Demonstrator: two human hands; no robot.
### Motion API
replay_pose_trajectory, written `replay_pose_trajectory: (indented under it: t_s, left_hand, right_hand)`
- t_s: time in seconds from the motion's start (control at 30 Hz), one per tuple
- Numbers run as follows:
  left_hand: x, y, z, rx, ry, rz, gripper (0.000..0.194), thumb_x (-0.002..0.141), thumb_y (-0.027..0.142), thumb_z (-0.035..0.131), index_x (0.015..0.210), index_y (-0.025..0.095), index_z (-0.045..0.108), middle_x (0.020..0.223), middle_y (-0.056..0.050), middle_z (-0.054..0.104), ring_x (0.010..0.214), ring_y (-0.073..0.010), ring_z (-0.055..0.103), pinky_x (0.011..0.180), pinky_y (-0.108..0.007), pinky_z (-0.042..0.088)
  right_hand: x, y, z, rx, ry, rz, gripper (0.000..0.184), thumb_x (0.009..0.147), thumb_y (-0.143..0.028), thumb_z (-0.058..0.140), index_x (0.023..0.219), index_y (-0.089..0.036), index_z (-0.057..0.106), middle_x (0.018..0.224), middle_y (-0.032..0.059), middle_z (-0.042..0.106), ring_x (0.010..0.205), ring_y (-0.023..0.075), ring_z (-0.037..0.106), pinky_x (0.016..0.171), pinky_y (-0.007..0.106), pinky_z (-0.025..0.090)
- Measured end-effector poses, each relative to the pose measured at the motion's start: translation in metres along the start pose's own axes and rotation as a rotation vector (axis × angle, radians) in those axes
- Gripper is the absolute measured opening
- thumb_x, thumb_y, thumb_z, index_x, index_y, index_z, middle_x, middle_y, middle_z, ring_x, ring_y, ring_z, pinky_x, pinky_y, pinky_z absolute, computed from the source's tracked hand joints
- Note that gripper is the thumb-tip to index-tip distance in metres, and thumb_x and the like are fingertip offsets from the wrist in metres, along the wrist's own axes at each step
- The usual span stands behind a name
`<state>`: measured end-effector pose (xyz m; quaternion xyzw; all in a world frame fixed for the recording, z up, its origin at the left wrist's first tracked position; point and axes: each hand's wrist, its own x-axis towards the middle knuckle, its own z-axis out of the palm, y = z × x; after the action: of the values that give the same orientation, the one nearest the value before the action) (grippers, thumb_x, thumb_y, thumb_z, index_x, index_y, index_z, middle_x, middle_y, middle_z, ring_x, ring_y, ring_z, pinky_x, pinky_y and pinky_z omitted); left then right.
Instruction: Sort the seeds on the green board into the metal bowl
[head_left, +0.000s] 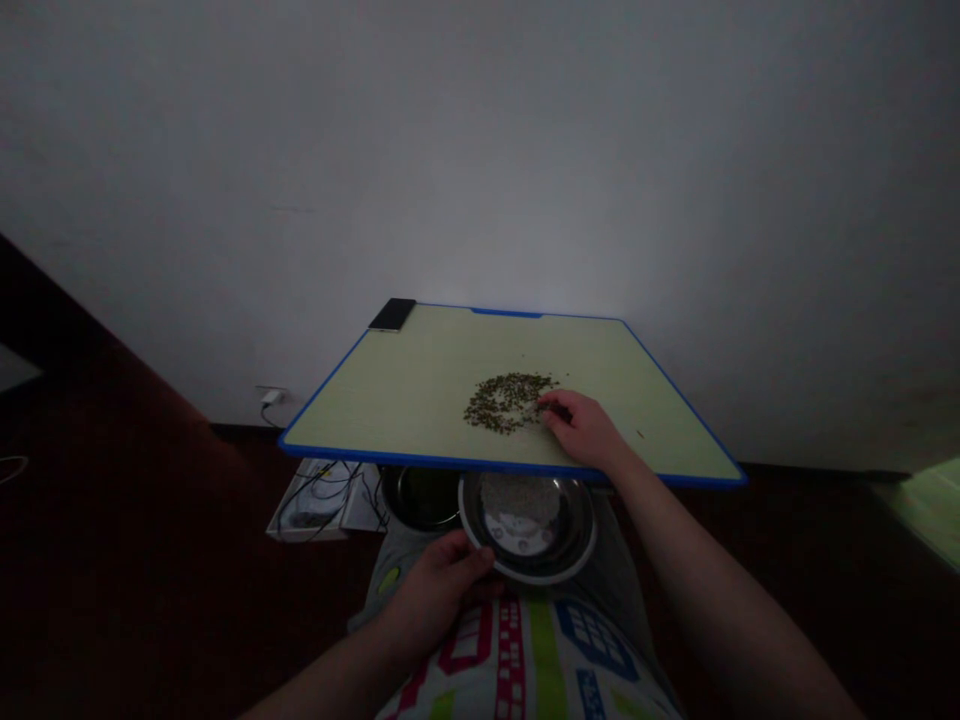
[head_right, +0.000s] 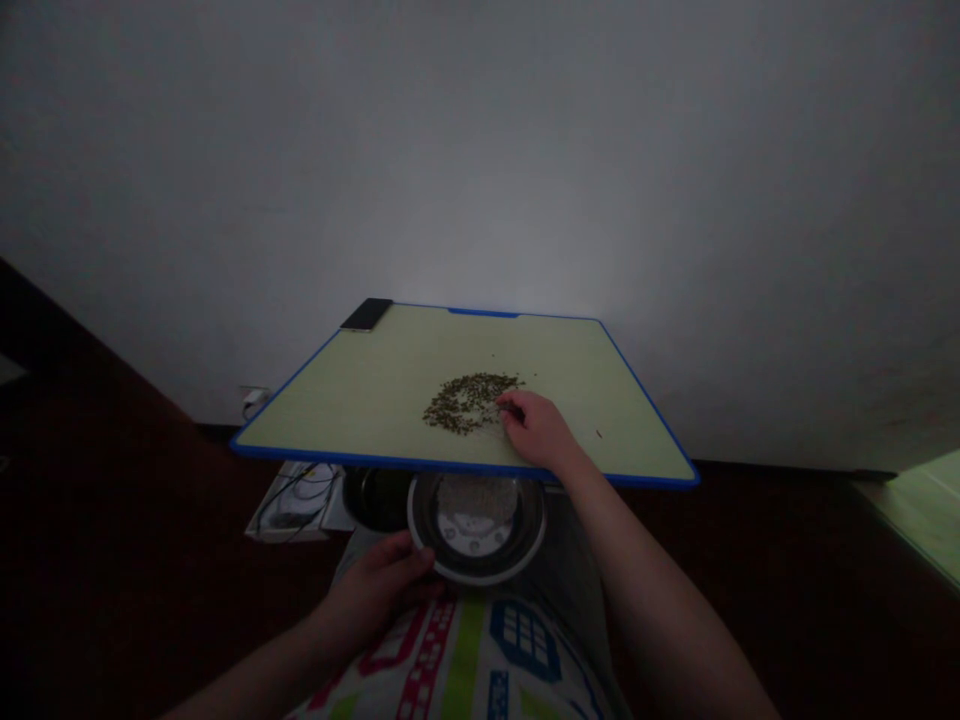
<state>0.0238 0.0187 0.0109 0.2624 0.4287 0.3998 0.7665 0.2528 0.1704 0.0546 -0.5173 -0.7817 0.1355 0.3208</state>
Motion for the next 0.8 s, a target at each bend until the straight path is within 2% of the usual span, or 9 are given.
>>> replay_pose_trajectory:
  t_s: [0.17,0.43,0.67,0.8]
  left_hand:
    - [-0.0005,-0.001,-0.0017,-0.009,-0.024,0.003,0.038,0.057,0.041,0.087,0.083,0.016,0.075,0.089,-0.008,0.079,0.072,-0.0151,0.07,0.07,-0.024,0.054]
    - [-0.0004,0.0009,-0.0006,-0.02,-0.037,-0.003,0.037,0.059,0.039,0.087,0.084,0.015,0.074,0.09,-0.008,0.079,0.071,-0.0146,0.07,0.07,-0.024,0.055]
    - [0.004,-0.0043,-0.0053,-0.011,-0.017,0.004,0.038,0.059,0.038,0.087,0.086,0.015,0.074,0.092,-0.009,0.078,0.076,-0.0171,0.071,0.073,-0.026,0.056]
    - [0.0056,-0.0057,-0.007,-0.002,-0.015,0.016,0.04,0.058,0.04,0.087,0.087,0.015,0.074,0.092,-0.009,0.078,0.078,-0.0187,0.071,0.075,-0.029,0.056]
  right_hand:
    - [-0.0021,0.0011,-0.0007,0.027,-0.027,0.006,0.022,0.081,-0.019,0.055,0.099,-0.018,0.068,0.079,0.004,0.067,0.069,0.0156,0.057,0.067,0.029,0.044]
    - [0.0018,-0.0002,0.001,-0.006,-0.007,-0.004,0.024,0.084,-0.021,0.054,0.104,-0.017,0.068,0.089,0.0068,0.069,0.077,0.0174,0.059,0.073,0.031,0.045]
    - [0.0013,-0.0006,0.0013,0.007,-0.016,-0.02,0.025,0.083,-0.02,0.055,0.104,-0.018,0.069,0.092,0.007,0.07,0.08,0.0179,0.061,0.077,0.032,0.046]
    - [0.0002,-0.0001,0.0003,0.019,-0.014,-0.038,0.024,0.082,-0.017,0.055,0.102,-0.017,0.069,0.09,0.0067,0.069,0.078,0.0172,0.06,0.074,0.03,0.045]
